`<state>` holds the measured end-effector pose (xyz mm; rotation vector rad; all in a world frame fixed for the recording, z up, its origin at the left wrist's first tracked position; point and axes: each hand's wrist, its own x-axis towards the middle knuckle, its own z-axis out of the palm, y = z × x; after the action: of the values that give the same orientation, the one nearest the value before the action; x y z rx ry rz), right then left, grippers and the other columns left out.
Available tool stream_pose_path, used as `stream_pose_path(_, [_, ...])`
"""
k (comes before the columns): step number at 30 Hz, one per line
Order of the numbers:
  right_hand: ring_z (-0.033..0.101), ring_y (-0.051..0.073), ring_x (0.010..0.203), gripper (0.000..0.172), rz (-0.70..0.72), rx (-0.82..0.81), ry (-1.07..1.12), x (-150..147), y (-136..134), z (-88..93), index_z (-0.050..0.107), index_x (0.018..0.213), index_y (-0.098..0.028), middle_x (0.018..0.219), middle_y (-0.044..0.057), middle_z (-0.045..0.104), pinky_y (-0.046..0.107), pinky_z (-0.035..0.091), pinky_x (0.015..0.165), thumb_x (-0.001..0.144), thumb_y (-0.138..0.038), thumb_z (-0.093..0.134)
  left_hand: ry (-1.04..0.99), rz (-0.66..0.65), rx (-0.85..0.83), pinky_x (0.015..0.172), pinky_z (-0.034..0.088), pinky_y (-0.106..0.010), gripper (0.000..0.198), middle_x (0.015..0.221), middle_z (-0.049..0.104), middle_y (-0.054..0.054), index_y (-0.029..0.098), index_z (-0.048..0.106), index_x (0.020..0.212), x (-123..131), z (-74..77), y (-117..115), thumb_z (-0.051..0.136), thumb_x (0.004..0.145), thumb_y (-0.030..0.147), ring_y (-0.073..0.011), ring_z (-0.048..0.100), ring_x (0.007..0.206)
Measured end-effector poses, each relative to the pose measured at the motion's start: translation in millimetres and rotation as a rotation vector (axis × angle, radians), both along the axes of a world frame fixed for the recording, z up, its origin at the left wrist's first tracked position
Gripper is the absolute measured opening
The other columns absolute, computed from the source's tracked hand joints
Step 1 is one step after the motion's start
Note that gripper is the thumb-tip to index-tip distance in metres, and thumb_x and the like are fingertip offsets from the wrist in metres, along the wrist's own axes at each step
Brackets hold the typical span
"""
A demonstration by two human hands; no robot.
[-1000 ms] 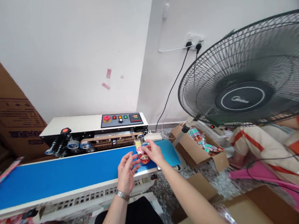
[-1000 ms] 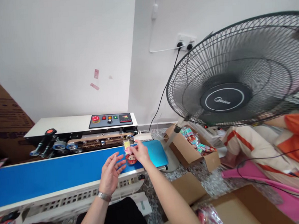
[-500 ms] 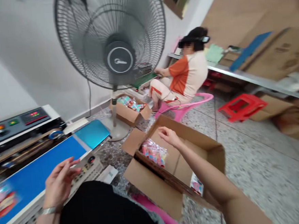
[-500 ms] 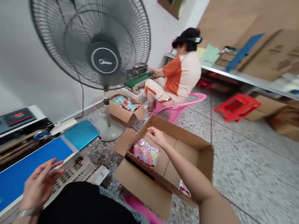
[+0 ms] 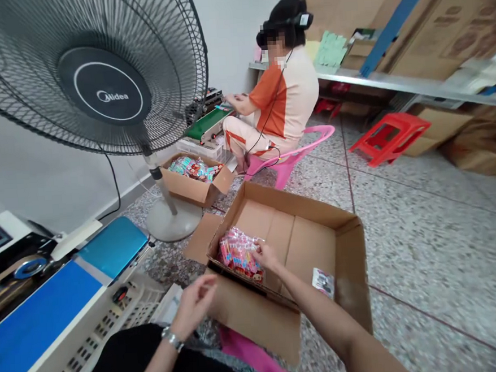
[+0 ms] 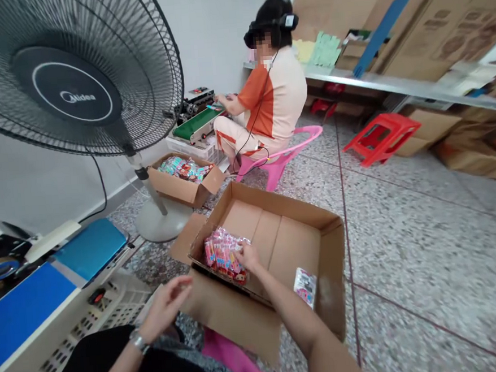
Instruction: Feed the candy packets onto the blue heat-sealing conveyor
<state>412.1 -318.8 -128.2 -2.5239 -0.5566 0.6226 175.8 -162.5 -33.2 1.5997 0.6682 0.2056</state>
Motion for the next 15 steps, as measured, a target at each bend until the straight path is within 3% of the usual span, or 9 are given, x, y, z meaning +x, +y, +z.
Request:
stream_pose_path(3, [0.061, 0.021, 0.087, 0.033, 0.049, -0.041, -0.041, -8, 22, 0.6, 0.056, 0.109, -0.018, 0.091, 0.008, 0.067, 0.030, 0.043, 0.077, 0.079, -0.030, 0.053, 0.000, -0.137, 0.159, 0.078, 0.052, -0.035, 0.028, 0.105, 0.067, -0.010, 0.025, 0.069, 0.100, 17, -19.6, -28, 0.060, 0.073, 0.028, -0.0224, 0.065, 0.082])
stream_pose_path(7, [0.061, 0.026, 0.091, 0.050, 0.068, -0.097, -0.050, -20, 39, 2.3, 0.047, 0.120, -0.017, 0.099, 0.013, 0.066, 0.035, 0.043, 0.076, 0.079, -0.046, 0.051, 0.036, -0.291, 0.344, 0.097, 0.042, -0.044, 0.050, 0.143, 0.039, -0.011, 0.026, 0.056, 0.121, 28, -41.6, -47, 0.054, 0.072, 0.016, -0.0285, 0.054, 0.114])
stream_pose_path(10, [0.063, 0.027, 0.088, 0.060, 0.071, -0.127, -0.034, -27, 48, 0.7, 0.042, 0.125, -0.017, 0.096, 0.013, 0.067, 0.036, 0.045, 0.073, 0.077, -0.051, 0.052, 0.098, -0.375, 0.427, 0.099, 0.041, -0.045, 0.058, 0.148, 0.027, -0.014, 0.021, 0.050, 0.128, 30, -56.1, -52, 0.049, 0.071, 0.009, -0.0302, 0.048, 0.121])
stream_pose_path(15, [0.063, 0.024, 0.090, 0.056, 0.095, -0.102, -0.004, -31, 67, -2.9, 0.047, 0.118, -0.015, 0.098, 0.012, 0.067, 0.031, 0.046, 0.075, 0.075, -0.050, 0.055, 0.108, -0.403, 0.468, 0.103, 0.037, -0.045, 0.060, 0.148, 0.024, -0.016, 0.019, 0.048, 0.128, 27, -70.0, -54, 0.049, 0.069, 0.006, -0.0305, 0.040, 0.128])
